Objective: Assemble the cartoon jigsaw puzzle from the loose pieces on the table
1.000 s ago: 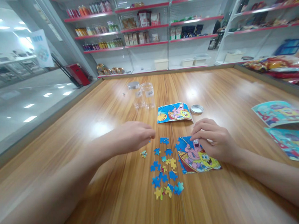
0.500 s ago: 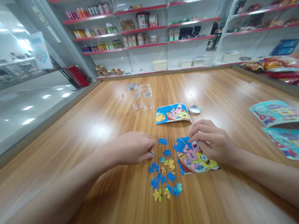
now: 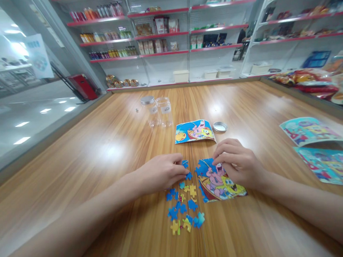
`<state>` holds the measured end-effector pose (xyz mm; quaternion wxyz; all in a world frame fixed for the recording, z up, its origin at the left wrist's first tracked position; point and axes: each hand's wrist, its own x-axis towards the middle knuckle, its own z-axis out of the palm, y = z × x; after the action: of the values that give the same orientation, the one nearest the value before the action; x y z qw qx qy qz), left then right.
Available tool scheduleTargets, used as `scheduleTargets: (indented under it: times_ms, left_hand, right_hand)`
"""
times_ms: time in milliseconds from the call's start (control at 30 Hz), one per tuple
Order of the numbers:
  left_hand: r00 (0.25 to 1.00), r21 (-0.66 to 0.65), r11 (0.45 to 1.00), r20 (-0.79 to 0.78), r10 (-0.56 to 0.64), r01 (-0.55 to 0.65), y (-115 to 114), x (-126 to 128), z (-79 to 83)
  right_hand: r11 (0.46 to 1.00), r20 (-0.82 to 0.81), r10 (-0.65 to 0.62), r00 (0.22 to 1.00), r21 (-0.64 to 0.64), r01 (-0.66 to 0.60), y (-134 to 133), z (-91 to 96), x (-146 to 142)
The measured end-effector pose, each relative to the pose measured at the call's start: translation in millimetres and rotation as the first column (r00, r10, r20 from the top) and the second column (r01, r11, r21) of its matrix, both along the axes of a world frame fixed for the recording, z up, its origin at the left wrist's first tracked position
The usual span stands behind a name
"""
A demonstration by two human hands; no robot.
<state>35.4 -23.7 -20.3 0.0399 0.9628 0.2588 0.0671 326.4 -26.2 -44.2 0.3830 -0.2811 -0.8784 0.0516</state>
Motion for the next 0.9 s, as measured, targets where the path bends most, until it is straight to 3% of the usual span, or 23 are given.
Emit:
scheduleTargets:
  times_ms: [333, 733, 833, 900]
  left_hand:
    - [0.918, 0.16, 0.974, 0.34, -0.206, 0.159, 13, -5, -10.4]
    - [0.929, 0.101, 0.989, 0.342, -0.139, 0.11, 21, -13, -12.1]
    - [0.909, 0.286, 0.953, 0.363, -0.204, 0.099, 14, -16, -10.7]
    - [0.876, 0.471, 0.874, 0.364, -0.316, 0.119, 5, -15, -8.0]
  right_hand:
    - [1.0, 0.0, 0.017, 1.0, -0.006, -0.017, 1, -1.2, 3]
    - [0.999, -0.022, 0.023, 0.999, -0.035, -0.024, 5, -1.0, 10]
    - [0.999, -0.023, 0.025, 0.999, -0.028, -0.025, 5, -1.2, 10]
    - [0.999, -0.029, 0.029, 0.999, -0.025, -0.03, 6, -1.9, 10]
